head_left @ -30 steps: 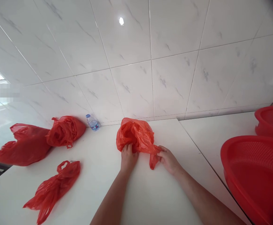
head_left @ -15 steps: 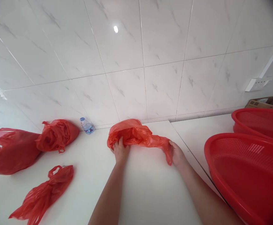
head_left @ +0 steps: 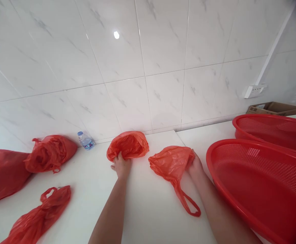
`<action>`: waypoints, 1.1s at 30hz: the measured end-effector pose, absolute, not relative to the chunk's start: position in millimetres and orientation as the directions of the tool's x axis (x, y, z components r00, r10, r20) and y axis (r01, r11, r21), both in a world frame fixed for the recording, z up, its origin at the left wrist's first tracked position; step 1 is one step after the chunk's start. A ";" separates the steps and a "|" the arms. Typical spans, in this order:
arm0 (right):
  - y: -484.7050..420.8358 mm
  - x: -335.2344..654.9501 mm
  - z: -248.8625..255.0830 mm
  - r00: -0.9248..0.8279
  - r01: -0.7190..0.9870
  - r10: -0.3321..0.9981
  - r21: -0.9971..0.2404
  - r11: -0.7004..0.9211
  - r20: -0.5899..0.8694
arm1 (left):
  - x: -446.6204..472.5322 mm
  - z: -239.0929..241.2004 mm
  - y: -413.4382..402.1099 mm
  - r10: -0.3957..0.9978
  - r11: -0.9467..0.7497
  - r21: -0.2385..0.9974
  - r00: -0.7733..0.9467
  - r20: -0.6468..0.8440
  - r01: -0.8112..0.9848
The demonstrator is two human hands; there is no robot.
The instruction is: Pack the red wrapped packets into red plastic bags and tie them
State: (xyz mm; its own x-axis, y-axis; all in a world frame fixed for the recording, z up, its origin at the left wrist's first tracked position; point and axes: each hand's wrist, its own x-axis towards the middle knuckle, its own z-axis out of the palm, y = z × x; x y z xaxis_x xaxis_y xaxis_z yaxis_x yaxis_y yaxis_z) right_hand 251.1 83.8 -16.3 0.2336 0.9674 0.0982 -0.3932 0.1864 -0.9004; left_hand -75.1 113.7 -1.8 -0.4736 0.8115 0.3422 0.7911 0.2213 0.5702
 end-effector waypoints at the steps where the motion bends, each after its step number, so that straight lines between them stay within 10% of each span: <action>1: 83.4 249.2 -15.8 0.234 -0.431 0.969 -0.886 0.173 0.076 | -73.7 -1.2 108.6 0.804 0.199 0.566 -0.463 0.372 0.800; 7: 86.5 236.2 -14.2 0.201 -0.584 0.980 -0.802 0.127 0.009 | -43.2 -2.4 57.4 0.686 -0.223 0.508 -0.236 0.688 0.832; 11: 86.2 223.0 -11.6 0.087 -0.566 0.996 -0.822 0.064 0.018 | 1.3 -8.5 27.1 0.776 -0.562 0.514 0.198 0.599 0.648; 27: 79.6 221.4 -4.9 -0.138 -0.658 0.990 -0.746 -0.098 -0.009 | -1.9 -6.9 34.5 0.980 -0.138 0.912 -0.080 0.182 0.386; 33: 55.9 163.9 0.1 -0.389 -0.318 0.920 -0.944 -0.091 0.042 | 1.8 -0.4 31.4 0.982 -0.182 0.983 -0.056 0.183 0.019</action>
State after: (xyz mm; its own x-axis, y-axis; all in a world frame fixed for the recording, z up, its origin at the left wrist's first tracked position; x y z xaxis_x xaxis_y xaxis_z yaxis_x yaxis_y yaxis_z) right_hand 163.9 55.9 0.1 -0.3889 0.9203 0.0421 -0.3184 -0.0914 -0.9435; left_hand 1.8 31.4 -0.4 -0.0564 0.9815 0.1827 0.0194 -0.1819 0.9831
